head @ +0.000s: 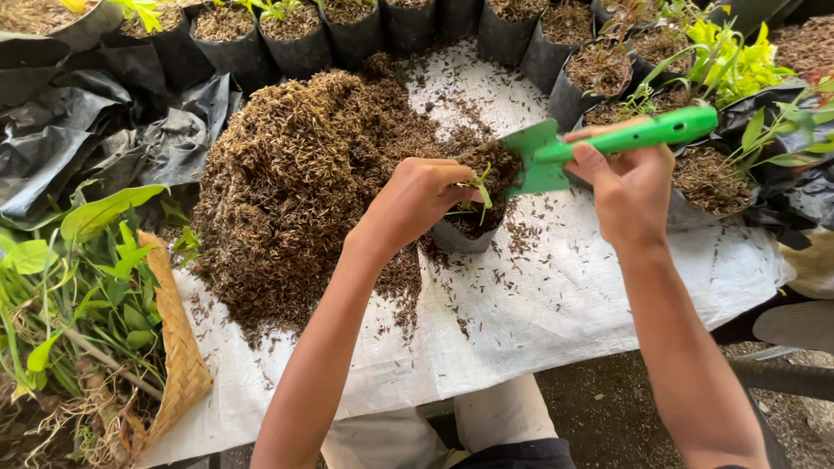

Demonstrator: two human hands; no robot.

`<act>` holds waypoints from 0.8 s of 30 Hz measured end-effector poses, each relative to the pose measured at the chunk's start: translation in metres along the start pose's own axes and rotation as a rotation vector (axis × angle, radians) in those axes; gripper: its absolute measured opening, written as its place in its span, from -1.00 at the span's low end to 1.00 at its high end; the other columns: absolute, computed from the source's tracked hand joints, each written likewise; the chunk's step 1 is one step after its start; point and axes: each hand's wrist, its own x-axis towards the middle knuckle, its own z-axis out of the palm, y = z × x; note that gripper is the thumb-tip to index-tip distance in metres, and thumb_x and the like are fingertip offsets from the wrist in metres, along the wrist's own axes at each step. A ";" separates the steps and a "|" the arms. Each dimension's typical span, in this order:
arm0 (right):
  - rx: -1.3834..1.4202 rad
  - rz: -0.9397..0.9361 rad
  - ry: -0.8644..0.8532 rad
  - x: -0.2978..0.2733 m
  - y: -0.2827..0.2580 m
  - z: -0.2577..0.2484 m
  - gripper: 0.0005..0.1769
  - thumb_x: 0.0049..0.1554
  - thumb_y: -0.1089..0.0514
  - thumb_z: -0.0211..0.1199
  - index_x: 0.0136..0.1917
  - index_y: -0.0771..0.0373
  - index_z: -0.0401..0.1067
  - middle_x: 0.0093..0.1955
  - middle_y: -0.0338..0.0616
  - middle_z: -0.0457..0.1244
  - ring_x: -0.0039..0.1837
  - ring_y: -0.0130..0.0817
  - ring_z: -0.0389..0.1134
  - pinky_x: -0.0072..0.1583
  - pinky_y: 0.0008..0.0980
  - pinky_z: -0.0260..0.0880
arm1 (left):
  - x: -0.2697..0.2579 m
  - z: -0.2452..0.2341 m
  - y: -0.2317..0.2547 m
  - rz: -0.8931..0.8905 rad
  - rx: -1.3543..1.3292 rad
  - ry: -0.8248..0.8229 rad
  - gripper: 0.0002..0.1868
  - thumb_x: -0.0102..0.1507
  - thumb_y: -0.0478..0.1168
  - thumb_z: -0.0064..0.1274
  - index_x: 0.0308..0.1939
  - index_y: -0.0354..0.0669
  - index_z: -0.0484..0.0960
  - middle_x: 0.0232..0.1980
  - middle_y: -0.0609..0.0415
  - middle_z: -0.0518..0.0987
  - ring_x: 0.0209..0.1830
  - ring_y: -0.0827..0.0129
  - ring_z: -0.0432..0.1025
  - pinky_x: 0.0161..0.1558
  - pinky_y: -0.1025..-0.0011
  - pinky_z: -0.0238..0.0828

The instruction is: The person prepares a potting mix by hand and using a small green shovel, then fills a black plastic nursery bag with the mix and transplants a small seedling into it.

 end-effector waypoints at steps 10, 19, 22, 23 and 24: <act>0.138 -0.324 -0.573 0.059 0.008 0.007 -0.71 0.38 0.38 0.30 0.22 0.18 0.25 0.24 0.22 0.39 0.39 0.07 0.51 0.43 -0.03 0.60 | 0.004 0.002 0.007 -0.028 0.057 -0.018 -0.91 0.37 -0.27 0.32 -0.15 -0.23 0.81 -0.19 0.04 0.78 -0.29 0.27 0.65 -0.23 0.26 0.52; 0.233 -0.170 -0.190 0.063 0.029 -0.005 -0.74 0.49 0.13 0.32 0.32 0.17 0.29 0.28 0.09 0.41 0.33 -0.14 0.52 0.18 -0.39 0.70 | 0.001 0.005 0.002 0.009 0.087 0.018 -0.86 0.39 -0.23 0.31 -0.15 -0.25 0.78 -0.17 0.04 0.79 -0.25 0.23 0.69 -0.20 0.20 0.56; 0.042 -0.026 -0.292 0.059 0.019 0.002 -0.83 0.44 0.31 0.28 0.22 0.29 0.33 0.21 0.12 0.46 0.24 -0.03 0.59 0.27 -0.18 0.78 | 0.005 0.005 0.002 -0.006 0.107 0.000 -0.88 0.36 -0.25 0.35 -0.13 -0.25 0.81 -0.15 0.03 0.79 -0.26 0.20 0.68 -0.23 0.19 0.52; 0.056 -0.059 -0.270 0.060 0.019 0.001 -0.83 0.45 0.23 0.30 0.22 0.26 0.35 0.21 0.05 0.46 0.22 -0.10 0.59 0.22 -0.23 0.77 | 0.006 0.004 0.004 -0.004 0.090 0.006 -0.88 0.37 -0.26 0.34 -0.17 -0.25 0.77 -0.17 0.04 0.77 -0.28 0.20 0.67 -0.26 0.20 0.47; 0.071 -0.092 -0.253 0.061 0.020 0.003 -0.81 0.46 0.15 0.32 0.22 0.23 0.38 0.20 -0.02 0.46 0.21 -0.17 0.58 0.18 -0.27 0.77 | 0.005 0.003 0.005 -0.006 0.075 0.015 -0.87 0.38 -0.27 0.33 -0.22 -0.25 0.73 -0.19 0.04 0.76 -0.30 0.20 0.65 -0.29 0.21 0.43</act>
